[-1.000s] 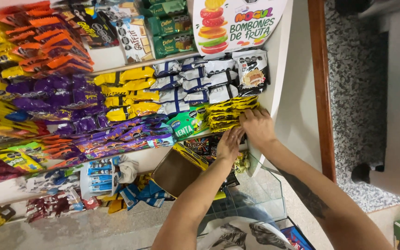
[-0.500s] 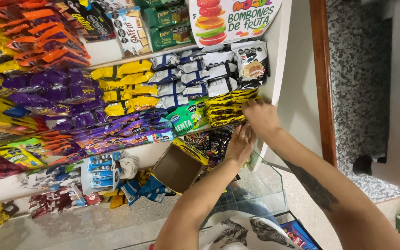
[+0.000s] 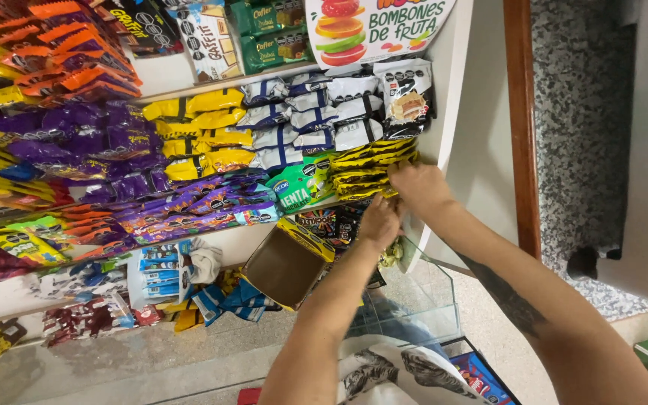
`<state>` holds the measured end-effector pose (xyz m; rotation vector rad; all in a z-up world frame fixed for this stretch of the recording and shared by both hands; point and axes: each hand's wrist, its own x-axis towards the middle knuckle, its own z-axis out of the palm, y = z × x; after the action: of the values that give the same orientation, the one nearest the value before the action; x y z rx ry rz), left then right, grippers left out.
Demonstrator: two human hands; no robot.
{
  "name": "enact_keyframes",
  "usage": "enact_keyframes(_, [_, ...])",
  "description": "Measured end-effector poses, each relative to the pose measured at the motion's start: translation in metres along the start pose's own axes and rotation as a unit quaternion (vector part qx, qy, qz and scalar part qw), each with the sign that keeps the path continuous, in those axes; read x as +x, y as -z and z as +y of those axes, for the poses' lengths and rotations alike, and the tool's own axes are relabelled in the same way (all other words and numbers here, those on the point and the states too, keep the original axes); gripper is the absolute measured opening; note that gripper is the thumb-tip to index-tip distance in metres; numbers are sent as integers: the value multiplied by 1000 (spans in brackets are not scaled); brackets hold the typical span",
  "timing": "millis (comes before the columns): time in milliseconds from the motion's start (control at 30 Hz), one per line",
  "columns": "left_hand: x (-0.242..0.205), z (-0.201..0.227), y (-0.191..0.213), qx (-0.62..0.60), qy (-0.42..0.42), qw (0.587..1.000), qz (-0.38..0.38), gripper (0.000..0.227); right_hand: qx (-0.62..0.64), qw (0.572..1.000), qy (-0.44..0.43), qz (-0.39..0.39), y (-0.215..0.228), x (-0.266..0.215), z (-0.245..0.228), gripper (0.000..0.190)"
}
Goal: Stocking and organizing individual candy packets from a box onto a retail display shelf.
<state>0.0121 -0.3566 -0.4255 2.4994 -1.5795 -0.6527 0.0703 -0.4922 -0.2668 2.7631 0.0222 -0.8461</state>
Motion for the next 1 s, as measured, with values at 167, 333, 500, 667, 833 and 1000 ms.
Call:
enact_keyframes(167, [-68,-31,66,-16,-96,992,82,54,-18,993,-57,104,-1,-6,-12,22])
enact_keyframes(333, [-108,-21,120,-53,7,996,77,61,-19,983,-52,173,-13,-4,-7,10])
enact_keyframes(500, [-128,-32,147,-150,57,986,49,53,-57,959,-49,275,14,-21,-1,13])
enact_keyframes(667, [-136,-90,115,-193,83,956,204,23,-18,953,-58,295,42,-57,0,16])
enact_keyframes(833, [-102,-130,191,-74,119,959,246,50,12,953,-60,296,17,-62,-21,17])
enact_keyframes(1000, [-59,-144,172,31,132,947,290,35,35,939,65,335,42,-71,-79,20])
